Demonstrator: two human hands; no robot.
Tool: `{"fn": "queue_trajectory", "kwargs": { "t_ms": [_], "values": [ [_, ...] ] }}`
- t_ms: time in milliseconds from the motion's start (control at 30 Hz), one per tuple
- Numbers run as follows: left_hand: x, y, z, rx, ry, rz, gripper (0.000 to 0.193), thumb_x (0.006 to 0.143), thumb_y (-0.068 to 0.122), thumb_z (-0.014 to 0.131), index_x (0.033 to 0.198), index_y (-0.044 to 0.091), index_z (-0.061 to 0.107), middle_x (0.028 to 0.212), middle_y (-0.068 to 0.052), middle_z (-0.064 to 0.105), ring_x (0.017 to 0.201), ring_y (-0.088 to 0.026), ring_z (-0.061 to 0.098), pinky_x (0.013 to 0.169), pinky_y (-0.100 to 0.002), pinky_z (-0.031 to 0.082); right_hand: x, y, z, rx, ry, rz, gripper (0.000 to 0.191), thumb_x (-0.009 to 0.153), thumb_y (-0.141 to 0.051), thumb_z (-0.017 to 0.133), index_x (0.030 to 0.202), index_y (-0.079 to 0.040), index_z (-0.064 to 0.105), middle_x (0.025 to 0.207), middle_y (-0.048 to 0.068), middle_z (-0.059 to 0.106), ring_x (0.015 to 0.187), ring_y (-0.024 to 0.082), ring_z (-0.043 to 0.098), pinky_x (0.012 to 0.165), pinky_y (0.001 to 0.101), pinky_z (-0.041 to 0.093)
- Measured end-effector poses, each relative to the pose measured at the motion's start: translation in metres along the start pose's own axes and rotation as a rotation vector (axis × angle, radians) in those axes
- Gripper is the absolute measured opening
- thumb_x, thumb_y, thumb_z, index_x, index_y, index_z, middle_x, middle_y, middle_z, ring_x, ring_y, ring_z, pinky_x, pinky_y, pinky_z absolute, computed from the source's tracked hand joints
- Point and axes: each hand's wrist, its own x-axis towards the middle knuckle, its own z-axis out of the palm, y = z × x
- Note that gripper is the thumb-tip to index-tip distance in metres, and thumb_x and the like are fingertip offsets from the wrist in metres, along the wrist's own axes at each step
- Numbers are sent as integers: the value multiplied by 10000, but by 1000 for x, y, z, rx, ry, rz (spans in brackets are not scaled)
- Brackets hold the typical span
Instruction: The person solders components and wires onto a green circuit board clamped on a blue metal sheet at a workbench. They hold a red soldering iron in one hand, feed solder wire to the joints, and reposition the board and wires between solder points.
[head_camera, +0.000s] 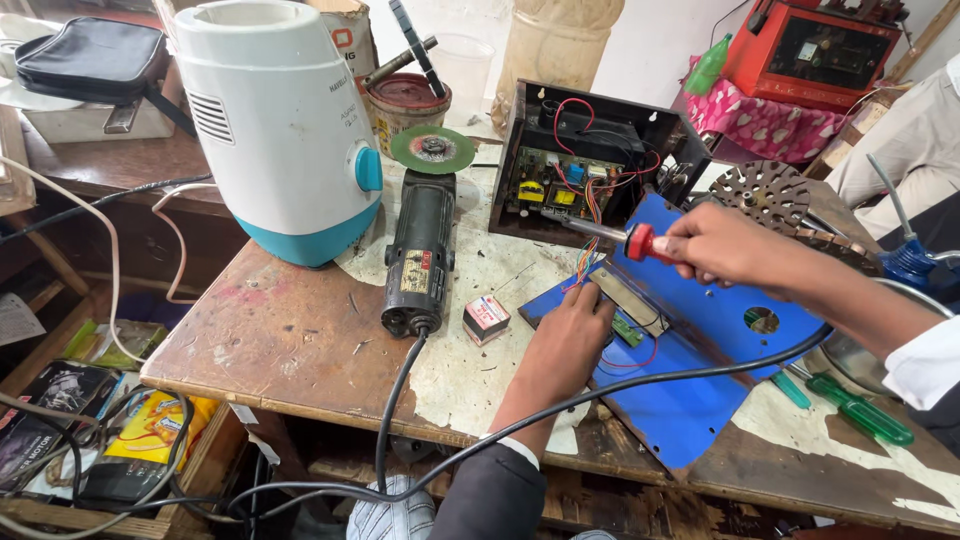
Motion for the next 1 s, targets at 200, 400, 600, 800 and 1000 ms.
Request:
{"fn": "queue_trajectory", "kwargs": {
  "t_ms": [200, 400, 600, 800, 1000],
  "values": [
    [1, 1, 4, -11, 18, -5, 126, 829, -22, 590, 952, -14, 612, 1053, -160, 589, 1065, -345, 629, 802, -436, 573, 4, 25, 13, 263, -129, 106, 396, 994, -344, 577, 760, -26, 590, 647, 12, 518, 505, 93, 380, 417, 274, 269],
    [5, 2, 6, -9, 34, -1, 112, 830, -24, 595, 939, -11, 620, 1047, -159, 590, 1049, -345, 632, 808, -442, 567, 0, 35, 24, 368, -161, 157, 366, 1001, -316, 574, 788, -20, 604, 650, 9, 493, 504, 82, 354, 407, 260, 241],
    [6, 4, 11, 0, 27, -9, 121, 830, -31, 600, 948, -10, 622, 1041, -153, 594, 1049, -339, 639, 805, -435, 568, -4, 43, 28, 366, -189, 171, 366, 997, -304, 576, 777, -13, 607, 654, 16, 513, 506, 78, 359, 415, 257, 257],
    [8, 3, 13, 11, 18, -5, 121, 830, -29, 600, 947, -11, 624, 1041, -156, 596, 1042, -341, 641, 801, -440, 569, -2, 50, 32, 401, -241, 189, 401, 998, -317, 572, 741, -10, 589, 620, 11, 476, 483, 79, 338, 411, 258, 240],
    [7, 2, 14, 10, 15, -2, 119, 828, -36, 603, 944, -16, 623, 1041, -159, 595, 1057, -341, 642, 808, -435, 573, 2, 53, 36, 424, -278, 194, 404, 1001, -333, 579, 740, -24, 579, 610, 6, 473, 467, 81, 338, 405, 256, 235]
  ]
}}
